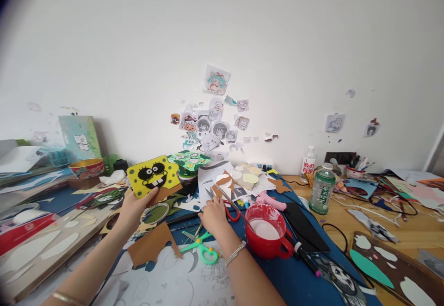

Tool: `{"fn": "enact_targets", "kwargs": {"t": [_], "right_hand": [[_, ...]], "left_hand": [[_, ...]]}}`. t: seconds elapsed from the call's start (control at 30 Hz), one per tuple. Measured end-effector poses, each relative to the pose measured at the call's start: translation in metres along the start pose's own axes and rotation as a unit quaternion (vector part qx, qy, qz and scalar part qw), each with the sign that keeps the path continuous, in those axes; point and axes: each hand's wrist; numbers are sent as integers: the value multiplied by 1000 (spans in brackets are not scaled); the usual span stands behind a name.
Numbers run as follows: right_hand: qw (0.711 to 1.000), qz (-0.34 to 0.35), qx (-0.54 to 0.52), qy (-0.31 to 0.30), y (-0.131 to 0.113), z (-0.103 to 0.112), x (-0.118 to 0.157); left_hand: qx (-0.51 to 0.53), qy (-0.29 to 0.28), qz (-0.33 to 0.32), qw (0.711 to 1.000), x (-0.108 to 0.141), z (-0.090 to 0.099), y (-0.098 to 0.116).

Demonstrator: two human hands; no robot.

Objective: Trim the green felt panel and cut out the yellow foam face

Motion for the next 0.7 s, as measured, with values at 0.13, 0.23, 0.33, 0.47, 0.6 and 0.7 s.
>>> {"fn": "enact_targets", "kwargs": {"t": [0.13, 0.23, 0.33, 0.47, 0.6, 0.7], "right_hand": [[1000, -2, 15, -9, -3, 0, 1], [1000, 7, 15, -17, -4, 0, 2], [1000, 4, 19, -19, -4, -1, 1], [1000, -4, 26, -15, -7, -4, -1], [999, 24, 23, -15, -10, -4, -2], [998, 54, 19, -14, -11, -3, -3]], "left_hand": [[1, -7, 1, 1000, 1, -1, 1], [0, -5, 4, 1000, 3, -1, 3], [-5, 4, 8, 1000, 5, -2, 4], [-1, 0, 9, 1000, 5, -3, 2], [-2, -8, 12, 1000, 1, -2, -2], [-3, -8, 8, 1000, -2, -1, -5]]}}
Point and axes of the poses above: each hand's wrist, its own x-axis away from the middle knuckle, its own z-axis out of the back of the hand, y = z × x, and after that the axes turned 1 degree about z, right-handed
